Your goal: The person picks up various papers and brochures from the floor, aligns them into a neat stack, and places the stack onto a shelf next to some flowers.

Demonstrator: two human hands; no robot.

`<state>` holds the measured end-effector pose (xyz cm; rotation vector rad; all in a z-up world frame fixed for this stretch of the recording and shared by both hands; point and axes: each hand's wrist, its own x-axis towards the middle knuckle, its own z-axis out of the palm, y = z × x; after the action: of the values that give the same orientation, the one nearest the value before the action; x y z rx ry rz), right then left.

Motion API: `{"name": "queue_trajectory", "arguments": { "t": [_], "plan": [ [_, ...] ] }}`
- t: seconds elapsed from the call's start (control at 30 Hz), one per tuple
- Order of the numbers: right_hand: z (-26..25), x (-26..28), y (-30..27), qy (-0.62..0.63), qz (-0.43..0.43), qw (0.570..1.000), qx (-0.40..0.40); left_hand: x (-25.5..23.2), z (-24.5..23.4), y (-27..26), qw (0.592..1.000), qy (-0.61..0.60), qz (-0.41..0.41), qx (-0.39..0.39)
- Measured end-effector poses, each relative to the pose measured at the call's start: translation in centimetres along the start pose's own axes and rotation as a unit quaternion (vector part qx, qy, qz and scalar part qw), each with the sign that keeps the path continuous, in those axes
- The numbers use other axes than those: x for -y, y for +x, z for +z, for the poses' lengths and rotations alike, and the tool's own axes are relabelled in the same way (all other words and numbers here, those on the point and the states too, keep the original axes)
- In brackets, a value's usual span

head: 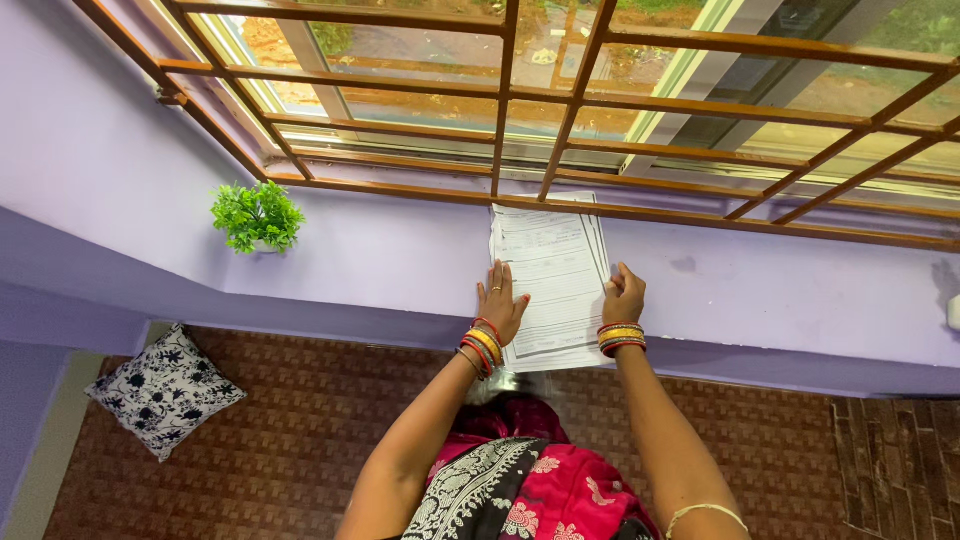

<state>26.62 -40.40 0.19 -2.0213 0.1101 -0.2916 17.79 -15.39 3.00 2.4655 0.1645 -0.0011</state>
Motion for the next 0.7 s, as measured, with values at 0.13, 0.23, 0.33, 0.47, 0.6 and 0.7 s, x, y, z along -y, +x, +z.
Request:
{"name": "queue_trajectory", "arguments": {
  "t": [0.13, 0.23, 0.33, 0.47, 0.6, 0.7],
  "plan": [
    [0.2, 2.9, -2.0, -0.17, -0.084, 0.981, 0.031, -0.9, 0.2, 1.0, 0.99, 0.121, 0.015, 0.066],
    [0.4, 6.6, -3.5, -0.332, -0.046, 0.941, 0.049, -0.2, 0.2, 1.0, 0.975, 0.21, 0.054, 0.052],
    [1.2, 8.8, -4.9, -0.397, -0.23, 0.886, 0.072, 0.4, 0.1, 0.9, 0.982, 0.176, 0.044, 0.057],
    [1.5, 9.2, -6.4, -0.368, -0.062, 0.915, 0.156, 1.2, 0.3, 1.1, 0.998, 0.024, 0.051, -0.041],
    [-1.2, 6.8, -5.6, -0.324, -0.048, 0.943, 0.057, 1.9, 0.6, 1.8, 0.994, 0.088, 0.055, 0.018],
    [-3.0, 5.5, -3.0, -0.317, 0.039, 0.947, 0.036, 2.0, 0.0, 1.6, 0.996, 0.058, 0.073, -0.011]
  ]
}}
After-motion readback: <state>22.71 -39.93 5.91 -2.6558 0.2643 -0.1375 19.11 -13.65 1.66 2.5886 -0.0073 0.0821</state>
